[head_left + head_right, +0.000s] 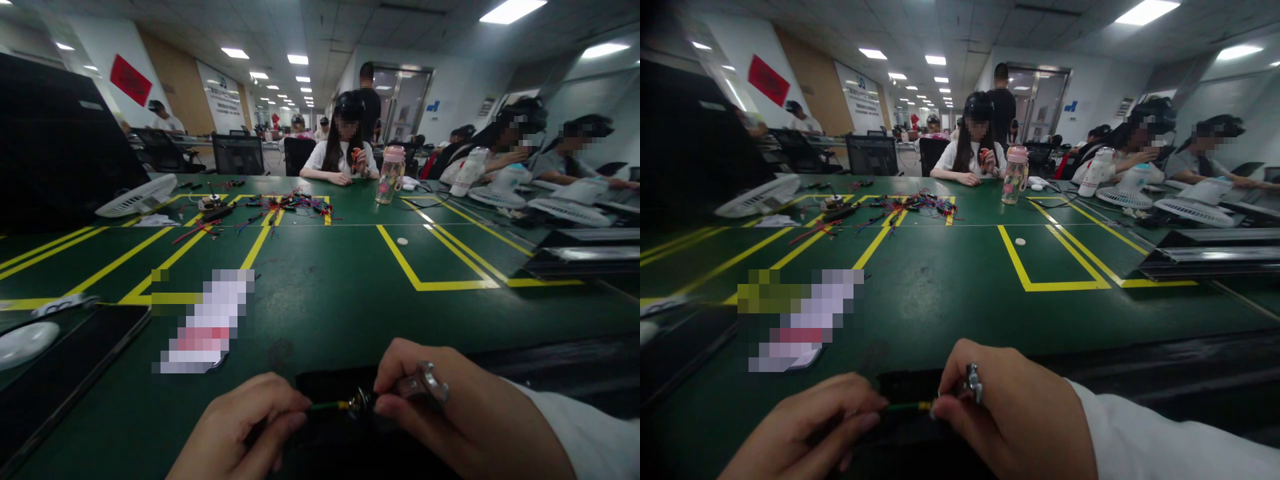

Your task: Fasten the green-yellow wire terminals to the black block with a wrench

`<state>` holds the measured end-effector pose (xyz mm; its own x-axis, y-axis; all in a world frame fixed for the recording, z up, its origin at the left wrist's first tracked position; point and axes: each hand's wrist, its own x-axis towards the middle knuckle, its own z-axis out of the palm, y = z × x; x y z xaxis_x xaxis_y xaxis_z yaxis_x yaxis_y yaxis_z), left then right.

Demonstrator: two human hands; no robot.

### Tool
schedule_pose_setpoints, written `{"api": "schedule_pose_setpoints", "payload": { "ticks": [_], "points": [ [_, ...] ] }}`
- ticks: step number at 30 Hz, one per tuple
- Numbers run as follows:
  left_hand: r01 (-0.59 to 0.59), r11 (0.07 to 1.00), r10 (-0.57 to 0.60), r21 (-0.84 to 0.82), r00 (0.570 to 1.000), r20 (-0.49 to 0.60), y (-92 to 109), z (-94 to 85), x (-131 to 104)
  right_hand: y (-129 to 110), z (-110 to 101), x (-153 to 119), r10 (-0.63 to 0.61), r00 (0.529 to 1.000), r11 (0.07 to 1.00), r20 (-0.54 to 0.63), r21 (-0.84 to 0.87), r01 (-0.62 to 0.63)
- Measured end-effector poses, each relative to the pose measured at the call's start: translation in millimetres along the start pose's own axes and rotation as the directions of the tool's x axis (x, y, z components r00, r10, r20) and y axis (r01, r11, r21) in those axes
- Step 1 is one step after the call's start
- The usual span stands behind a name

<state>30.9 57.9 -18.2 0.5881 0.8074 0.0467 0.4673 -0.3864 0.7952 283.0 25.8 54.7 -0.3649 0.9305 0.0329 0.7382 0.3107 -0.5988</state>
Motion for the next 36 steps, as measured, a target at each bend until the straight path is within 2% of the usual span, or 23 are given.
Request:
{"api": "schedule_pose_setpoints", "payload": {
  "ticks": [4,9,14,17,21,23,25,29,33,36],
  "points": [
    [0.005,1.000,-0.005,-0.002,1.000,-0.003,-0.7,0.2,-1.7,3.5,6.4,-0.8,-0.066,0.997,0.997,-0.041,-0.035,0.064],
    [0.009,1.000,-0.009,-0.019,1.000,-0.004,0.4,0.2,-3.3,2.0,8.7,1.2,-0.074,0.997,0.996,-0.033,-0.055,0.072],
    [-0.001,1.000,0.000,-0.023,1.000,-0.010,0.8,-0.2,-2.4,-7.9,-0.6,6.2,-0.039,0.997,0.995,0.068,-0.094,0.045],
    [0.004,1.000,-0.004,-0.027,1.000,0.001,1.1,-0.7,-1.6,-11.7,-11.0,12.3,-0.030,0.986,0.993,0.166,-0.111,0.049],
    [0.006,1.000,-0.006,-0.025,1.000,-0.004,1.7,-1.0,-2.1,-9.3,-25.2,26.0,-0.165,0.927,0.982,0.336,-0.032,0.186],
    [0.000,1.000,0.000,-0.017,1.000,-0.001,2.0,-0.9,-2.6,-5.6,-28.8,32.3,-0.236,0.897,0.970,0.373,0.032,0.242],
    [-0.008,1.000,0.008,-0.013,1.000,0.000,2.5,-0.9,-2.8,-1.5,-29.3,35.4,-0.230,0.910,0.973,0.345,0.070,0.219],
    [-0.016,1.000,0.016,-0.013,1.000,-0.020,3.4,-0.8,-1.7,3.0,-23.6,29.0,-0.039,0.984,0.987,0.172,0.162,0.011],
    [-0.025,1.000,0.025,-0.013,0.999,-0.033,3.1,-0.4,-1.1,0.0,-14.3,14.2,0.026,0.998,0.993,0.058,0.112,-0.032],
    [-0.006,1.000,0.005,-0.026,1.000,-0.022,3.4,-0.6,-1.3,-3.1,-6.9,7.7,0.059,0.996,0.993,0.068,0.097,-0.066]
  ]
}}
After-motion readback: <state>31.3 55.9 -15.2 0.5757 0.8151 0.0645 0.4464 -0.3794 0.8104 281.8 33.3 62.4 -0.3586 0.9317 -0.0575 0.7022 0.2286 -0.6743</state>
